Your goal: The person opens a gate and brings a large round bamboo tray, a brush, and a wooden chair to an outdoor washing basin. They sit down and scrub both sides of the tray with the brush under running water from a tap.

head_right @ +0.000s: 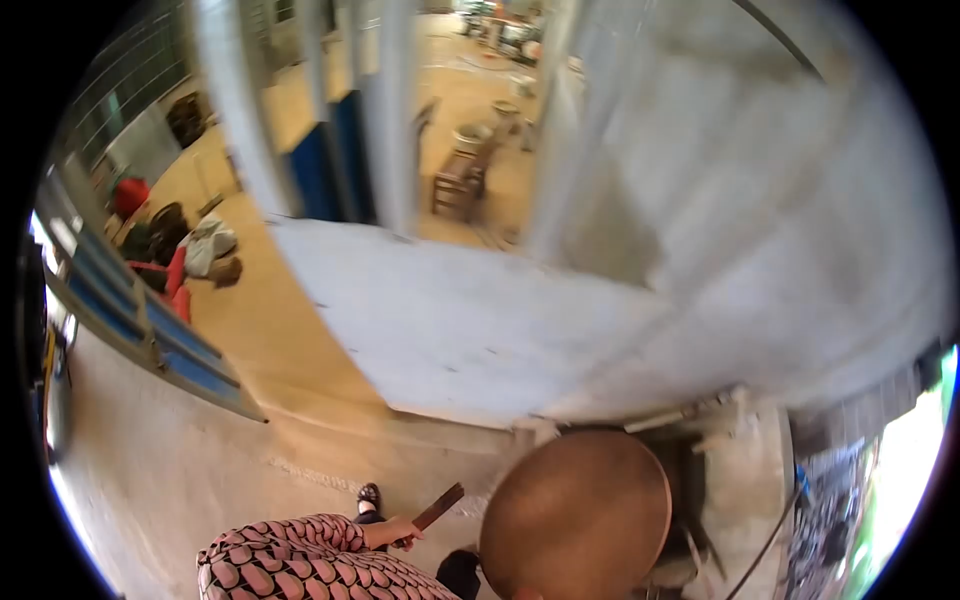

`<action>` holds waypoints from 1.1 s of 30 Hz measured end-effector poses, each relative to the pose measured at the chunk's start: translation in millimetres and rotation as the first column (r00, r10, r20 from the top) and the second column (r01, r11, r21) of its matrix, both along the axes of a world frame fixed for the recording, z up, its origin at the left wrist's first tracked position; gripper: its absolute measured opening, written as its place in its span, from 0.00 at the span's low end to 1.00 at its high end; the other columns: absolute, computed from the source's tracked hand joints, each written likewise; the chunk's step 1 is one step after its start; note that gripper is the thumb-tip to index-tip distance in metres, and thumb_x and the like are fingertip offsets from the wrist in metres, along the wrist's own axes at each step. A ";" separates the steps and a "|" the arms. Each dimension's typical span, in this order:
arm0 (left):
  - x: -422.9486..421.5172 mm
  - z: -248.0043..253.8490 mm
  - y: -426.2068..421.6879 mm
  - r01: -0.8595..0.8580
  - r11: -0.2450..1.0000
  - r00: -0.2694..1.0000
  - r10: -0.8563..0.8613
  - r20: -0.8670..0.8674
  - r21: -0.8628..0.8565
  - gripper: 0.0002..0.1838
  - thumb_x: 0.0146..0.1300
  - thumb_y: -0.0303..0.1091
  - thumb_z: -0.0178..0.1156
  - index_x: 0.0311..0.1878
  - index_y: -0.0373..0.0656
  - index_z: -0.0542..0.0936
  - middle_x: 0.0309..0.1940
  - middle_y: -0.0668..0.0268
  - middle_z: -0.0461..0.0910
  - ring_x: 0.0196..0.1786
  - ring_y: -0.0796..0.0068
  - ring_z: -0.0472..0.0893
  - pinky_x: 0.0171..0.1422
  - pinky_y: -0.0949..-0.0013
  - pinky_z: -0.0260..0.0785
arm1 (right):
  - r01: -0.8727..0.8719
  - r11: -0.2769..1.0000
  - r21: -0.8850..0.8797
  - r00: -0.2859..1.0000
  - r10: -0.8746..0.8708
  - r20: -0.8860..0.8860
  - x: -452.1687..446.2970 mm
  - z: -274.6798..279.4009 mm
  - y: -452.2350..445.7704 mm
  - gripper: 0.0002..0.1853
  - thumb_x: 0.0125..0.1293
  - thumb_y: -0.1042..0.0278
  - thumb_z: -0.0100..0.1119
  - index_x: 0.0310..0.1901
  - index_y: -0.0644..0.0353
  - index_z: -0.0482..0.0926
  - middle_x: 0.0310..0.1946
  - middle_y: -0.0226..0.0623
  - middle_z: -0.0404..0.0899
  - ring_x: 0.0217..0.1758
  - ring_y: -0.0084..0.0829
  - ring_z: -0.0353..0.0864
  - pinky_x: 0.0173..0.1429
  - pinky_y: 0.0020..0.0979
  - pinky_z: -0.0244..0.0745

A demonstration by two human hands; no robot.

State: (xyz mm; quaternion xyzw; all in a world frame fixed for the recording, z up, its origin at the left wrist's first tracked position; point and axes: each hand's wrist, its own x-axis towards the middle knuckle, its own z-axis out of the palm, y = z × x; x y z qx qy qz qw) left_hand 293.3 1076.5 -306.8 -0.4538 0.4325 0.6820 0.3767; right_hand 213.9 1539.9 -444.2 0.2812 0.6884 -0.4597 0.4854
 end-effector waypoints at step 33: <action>52.8 24.7 -755.8 -0.753 0.089 0.415 0.834 -0.365 -0.652 0.05 0.45 0.22 0.59 0.21 0.31 0.73 0.11 0.56 0.72 0.13 0.61 0.74 0.16 0.64 0.67 | -0.618 0.786 0.013 0.775 0.612 -0.158 -237.9 122.8 -677.3 0.12 0.57 0.73 0.50 0.44 0.61 0.69 0.29 0.41 0.76 0.25 0.33 0.78 0.25 0.31 0.75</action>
